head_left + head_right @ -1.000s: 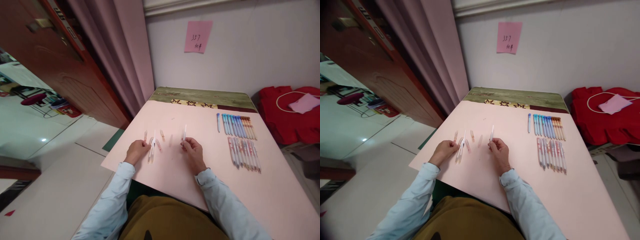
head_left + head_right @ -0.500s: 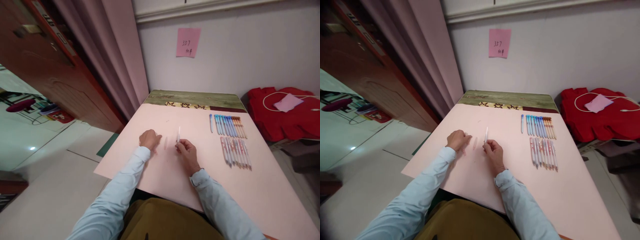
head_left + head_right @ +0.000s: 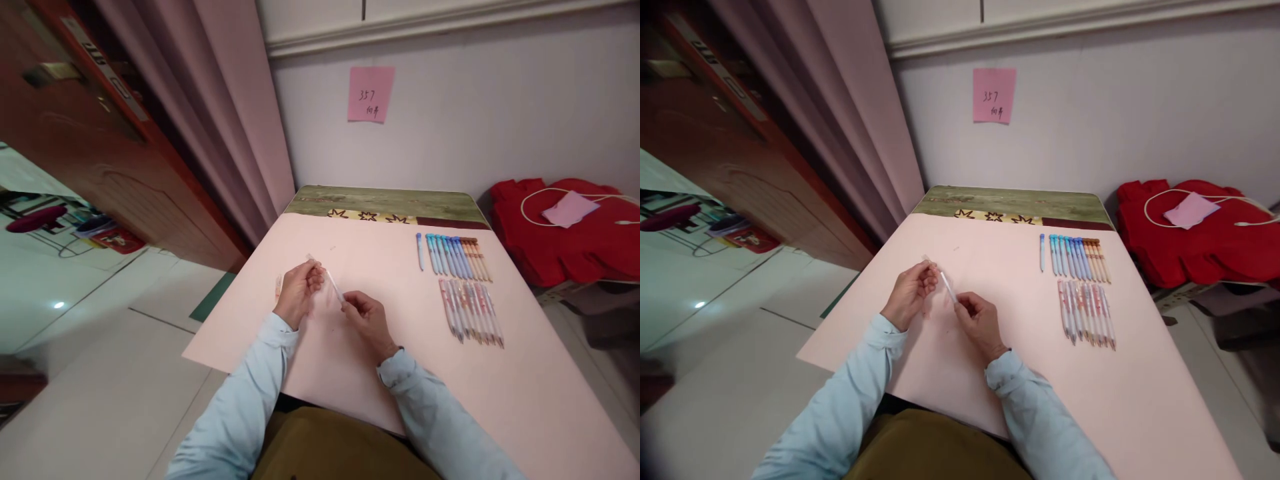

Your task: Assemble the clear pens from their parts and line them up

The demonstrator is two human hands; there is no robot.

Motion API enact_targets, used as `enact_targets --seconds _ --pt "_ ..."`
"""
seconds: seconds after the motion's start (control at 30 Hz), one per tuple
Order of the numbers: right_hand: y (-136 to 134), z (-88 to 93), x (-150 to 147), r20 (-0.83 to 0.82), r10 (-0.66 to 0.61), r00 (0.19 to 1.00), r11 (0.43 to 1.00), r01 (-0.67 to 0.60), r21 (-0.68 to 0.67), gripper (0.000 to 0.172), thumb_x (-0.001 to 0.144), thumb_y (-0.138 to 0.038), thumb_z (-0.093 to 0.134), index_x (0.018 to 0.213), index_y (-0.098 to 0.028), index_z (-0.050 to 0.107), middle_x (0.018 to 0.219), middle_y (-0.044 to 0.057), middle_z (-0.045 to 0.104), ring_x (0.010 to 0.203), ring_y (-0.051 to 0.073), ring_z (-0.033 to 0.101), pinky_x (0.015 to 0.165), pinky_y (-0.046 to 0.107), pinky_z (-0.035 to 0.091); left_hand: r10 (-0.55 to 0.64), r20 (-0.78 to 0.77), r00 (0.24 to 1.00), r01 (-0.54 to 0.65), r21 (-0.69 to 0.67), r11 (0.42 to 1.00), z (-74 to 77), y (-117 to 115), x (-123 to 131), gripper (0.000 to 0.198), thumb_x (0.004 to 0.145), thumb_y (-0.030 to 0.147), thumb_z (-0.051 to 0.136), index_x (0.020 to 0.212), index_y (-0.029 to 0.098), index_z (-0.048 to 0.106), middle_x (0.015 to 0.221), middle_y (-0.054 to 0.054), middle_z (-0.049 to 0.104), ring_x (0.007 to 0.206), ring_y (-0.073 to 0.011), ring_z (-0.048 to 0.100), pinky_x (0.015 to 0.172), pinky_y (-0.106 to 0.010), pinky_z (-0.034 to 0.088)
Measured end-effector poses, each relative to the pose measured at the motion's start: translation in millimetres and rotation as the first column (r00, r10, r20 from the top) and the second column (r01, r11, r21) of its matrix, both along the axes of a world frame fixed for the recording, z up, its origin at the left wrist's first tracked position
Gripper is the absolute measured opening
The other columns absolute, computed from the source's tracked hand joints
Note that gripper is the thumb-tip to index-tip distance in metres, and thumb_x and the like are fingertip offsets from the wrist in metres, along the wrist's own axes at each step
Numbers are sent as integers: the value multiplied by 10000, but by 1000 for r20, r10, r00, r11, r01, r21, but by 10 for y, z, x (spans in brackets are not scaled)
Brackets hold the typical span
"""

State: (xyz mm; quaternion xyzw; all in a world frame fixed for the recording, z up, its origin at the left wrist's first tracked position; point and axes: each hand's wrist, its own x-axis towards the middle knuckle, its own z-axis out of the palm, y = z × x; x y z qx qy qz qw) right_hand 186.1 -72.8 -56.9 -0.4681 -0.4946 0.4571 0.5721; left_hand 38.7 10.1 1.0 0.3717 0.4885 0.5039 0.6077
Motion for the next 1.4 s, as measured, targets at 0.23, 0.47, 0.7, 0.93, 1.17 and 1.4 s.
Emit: enact_targets --seconds 0.23,0.47,0.7,0.93,1.17,1.4 --pt "-2 -17 11 61 -3 998 1000 3 2 158 823 -325 615 835 -191 697 705 0 625 644 153 544 600 258 420 74 115 991 -74 -4 997 -57 -61 -40 222 716 301 723 798 106 657 691 -25 651 548 -70 563 500 -182 417" --pt "-15 -7 3 88 29 996 1000 -27 -15 164 821 -324 607 829 -188 698 693 -2 627 618 147 532 580 256 405 124 47 991 -126 56 990 -86 -61 -23 206 719 292 691 809 111 650 698 -21 646 539 -70 537 490 -191 401" --pt "17 -50 8 113 -74 991 997 74 4 200 828 -350 614 888 -194 725 782 21 676 703 172 585 659 278 464 46 -104 994 -30 156 987 -128 -190 91 239 764 367 691 777 134 637 704 -41 669 589 -117 597 553 -240 480" --pt "61 -93 -6 -16 -276 961 961 276 -31 259 823 -408 656 972 -197 648 772 6 623 669 149 554 620 275 480 55 85 995 -56 12 998 -137 -283 178 277 733 334 772 799 142 583 882 -102 734 680 -125 668 688 -271 547" --pt "51 -37 -2 -36 -366 930 931 366 -1 235 790 -381 712 914 -192 645 815 17 643 691 149 566 658 287 492 104 269 958 -83 -90 993 -139 -338 232 216 750 211 770 868 144 602 935 -85 731 819 -135 703 772 -252 561" --pt "44 -23 -1 -45 -369 928 929 369 -15 264 792 -428 711 890 -192 648 768 15 640 672 155 574 639 294 499 84 275 958 -50 -128 991 -119 -390 230 195 791 241 746 924 135 649 936 -95 736 742 -121 690 723 -248 575"
